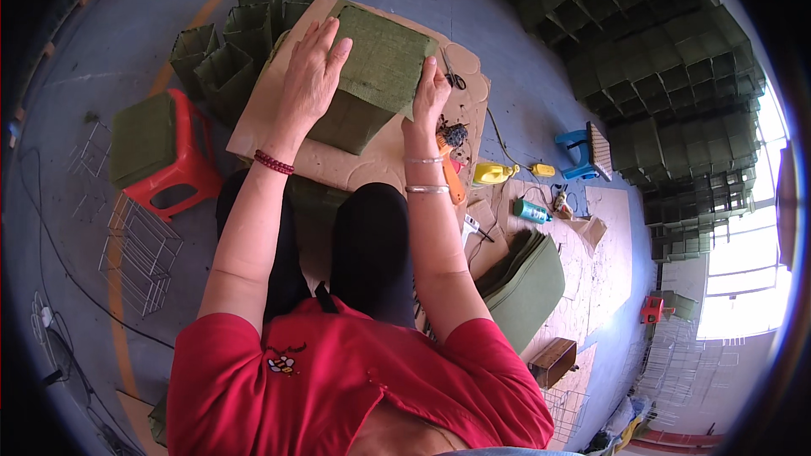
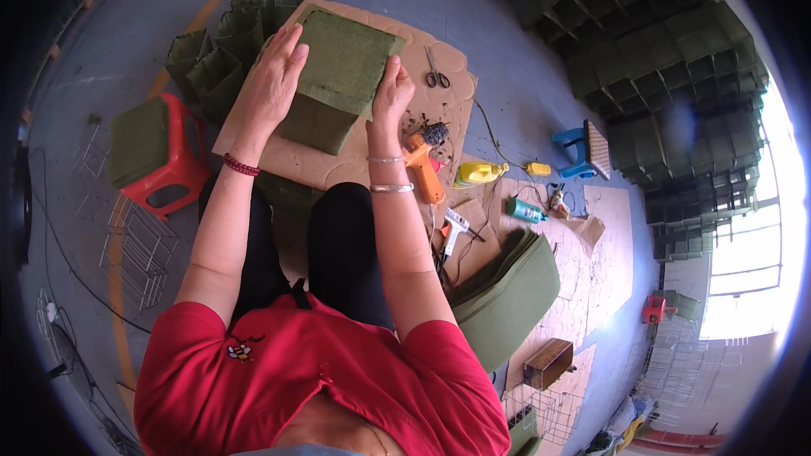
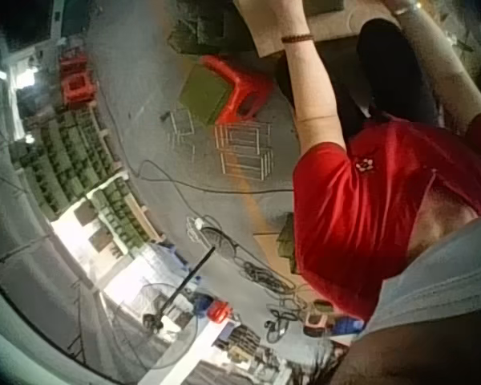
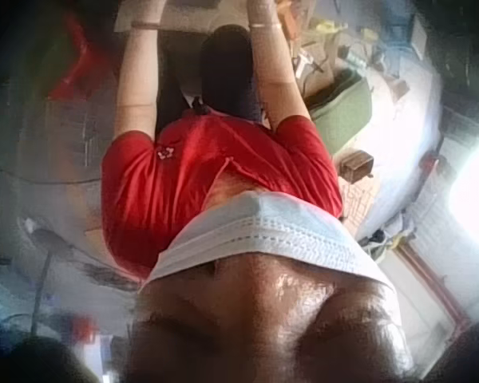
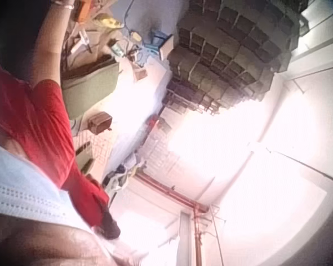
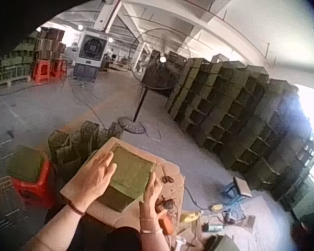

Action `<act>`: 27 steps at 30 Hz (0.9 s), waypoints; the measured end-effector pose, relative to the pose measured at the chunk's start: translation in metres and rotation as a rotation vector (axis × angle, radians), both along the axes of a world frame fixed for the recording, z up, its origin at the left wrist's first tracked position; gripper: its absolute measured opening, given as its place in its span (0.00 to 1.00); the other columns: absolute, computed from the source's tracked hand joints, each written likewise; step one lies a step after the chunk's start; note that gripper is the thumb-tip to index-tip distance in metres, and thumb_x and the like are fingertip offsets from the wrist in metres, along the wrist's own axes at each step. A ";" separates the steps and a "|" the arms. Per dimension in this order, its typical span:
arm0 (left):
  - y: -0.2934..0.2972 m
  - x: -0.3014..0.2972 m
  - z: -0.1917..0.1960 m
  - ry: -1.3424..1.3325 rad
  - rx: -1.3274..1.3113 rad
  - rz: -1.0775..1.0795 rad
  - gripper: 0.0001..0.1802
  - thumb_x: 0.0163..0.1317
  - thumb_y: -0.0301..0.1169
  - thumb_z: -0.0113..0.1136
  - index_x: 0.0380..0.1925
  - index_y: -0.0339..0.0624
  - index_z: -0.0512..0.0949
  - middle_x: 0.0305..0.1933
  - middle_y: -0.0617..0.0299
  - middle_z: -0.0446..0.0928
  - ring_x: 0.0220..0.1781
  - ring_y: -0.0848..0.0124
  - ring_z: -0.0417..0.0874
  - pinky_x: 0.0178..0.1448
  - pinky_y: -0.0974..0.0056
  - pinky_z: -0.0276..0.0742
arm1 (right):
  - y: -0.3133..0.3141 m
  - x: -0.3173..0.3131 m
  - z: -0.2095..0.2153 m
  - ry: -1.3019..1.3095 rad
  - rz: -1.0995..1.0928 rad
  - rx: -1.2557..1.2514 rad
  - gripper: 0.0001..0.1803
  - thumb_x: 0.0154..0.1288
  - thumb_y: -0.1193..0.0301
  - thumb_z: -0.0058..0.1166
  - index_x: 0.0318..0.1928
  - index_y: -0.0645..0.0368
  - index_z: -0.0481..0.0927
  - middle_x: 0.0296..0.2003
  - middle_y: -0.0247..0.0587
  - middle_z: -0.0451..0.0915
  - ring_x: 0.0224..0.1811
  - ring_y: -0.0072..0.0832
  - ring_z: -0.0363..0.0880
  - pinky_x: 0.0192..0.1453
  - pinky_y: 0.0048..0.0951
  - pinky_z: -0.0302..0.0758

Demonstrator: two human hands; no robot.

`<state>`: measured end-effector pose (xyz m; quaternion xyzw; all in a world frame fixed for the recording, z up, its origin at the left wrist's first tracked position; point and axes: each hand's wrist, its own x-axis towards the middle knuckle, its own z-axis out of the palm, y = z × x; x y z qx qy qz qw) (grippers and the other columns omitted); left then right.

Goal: Assembling green fabric-covered boxes by gluing material onto a metal frame using a hot glue gun.

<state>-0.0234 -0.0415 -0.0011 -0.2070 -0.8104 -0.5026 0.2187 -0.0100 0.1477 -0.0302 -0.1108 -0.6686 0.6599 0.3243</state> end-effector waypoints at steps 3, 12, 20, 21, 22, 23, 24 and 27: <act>-0.002 0.003 -0.001 0.009 -0.008 0.000 0.37 0.71 0.55 0.36 0.63 0.32 0.65 0.68 0.47 0.64 0.73 0.53 0.57 0.74 0.49 0.50 | 0.001 -0.003 -0.010 0.010 0.025 -0.141 0.22 0.72 0.57 0.46 0.34 0.65 0.79 0.27 0.30 0.77 0.27 0.18 0.71 0.32 0.23 0.68; -0.005 0.002 -0.006 0.094 0.004 0.036 0.34 0.72 0.52 0.39 0.61 0.31 0.66 0.65 0.44 0.67 0.71 0.51 0.61 0.72 0.52 0.55 | -0.034 0.055 -0.001 0.018 0.107 -0.134 0.23 0.74 0.55 0.43 0.28 0.59 0.76 0.20 0.22 0.66 0.22 0.11 0.58 0.26 0.20 0.55; -0.003 0.007 -0.001 0.079 0.042 0.058 0.34 0.71 0.51 0.40 0.60 0.29 0.68 0.63 0.43 0.68 0.70 0.51 0.63 0.71 0.54 0.58 | -0.037 0.069 0.001 0.069 0.112 -0.487 0.19 0.73 0.59 0.45 0.29 0.60 0.76 0.20 0.27 0.72 0.17 0.15 0.59 0.22 0.18 0.56; -0.003 0.007 -0.002 0.079 0.053 0.058 0.34 0.71 0.51 0.40 0.60 0.29 0.68 0.63 0.42 0.68 0.69 0.50 0.63 0.71 0.54 0.58 | -0.038 0.072 0.004 0.091 0.130 -0.557 0.19 0.73 0.60 0.46 0.29 0.60 0.76 0.21 0.27 0.73 0.17 0.15 0.59 0.22 0.18 0.56; -0.002 0.007 -0.003 0.078 0.064 0.051 0.33 0.71 0.51 0.40 0.60 0.29 0.68 0.63 0.42 0.68 0.69 0.50 0.63 0.71 0.54 0.59 | -0.040 0.074 0.006 0.090 0.130 -0.557 0.19 0.73 0.60 0.46 0.29 0.60 0.76 0.21 0.27 0.73 0.17 0.15 0.59 0.22 0.18 0.56; -0.002 0.008 -0.003 0.077 0.064 0.051 0.33 0.71 0.51 0.40 0.60 0.29 0.68 0.63 0.42 0.68 0.69 0.50 0.63 0.71 0.54 0.59 | -0.041 0.075 0.008 0.039 0.121 -0.428 0.18 0.73 0.60 0.46 0.30 0.60 0.76 0.20 0.28 0.70 0.17 0.16 0.60 0.23 0.18 0.56; -0.002 0.008 -0.004 0.074 0.058 0.059 0.33 0.71 0.51 0.41 0.60 0.30 0.68 0.63 0.42 0.68 0.69 0.50 0.63 0.71 0.54 0.59 | -0.042 0.076 0.009 -0.012 0.112 -0.299 0.17 0.73 0.60 0.47 0.31 0.59 0.75 0.19 0.29 0.68 0.18 0.16 0.60 0.23 0.18 0.56; 0.000 0.007 -0.003 0.072 0.056 0.064 0.33 0.71 0.50 0.41 0.60 0.30 0.68 0.63 0.42 0.69 0.69 0.50 0.64 0.70 0.54 0.60 | -0.044 0.073 0.002 0.080 0.119 -0.308 0.16 0.73 0.61 0.47 0.31 0.59 0.75 0.20 0.28 0.68 0.18 0.16 0.60 0.24 0.19 0.56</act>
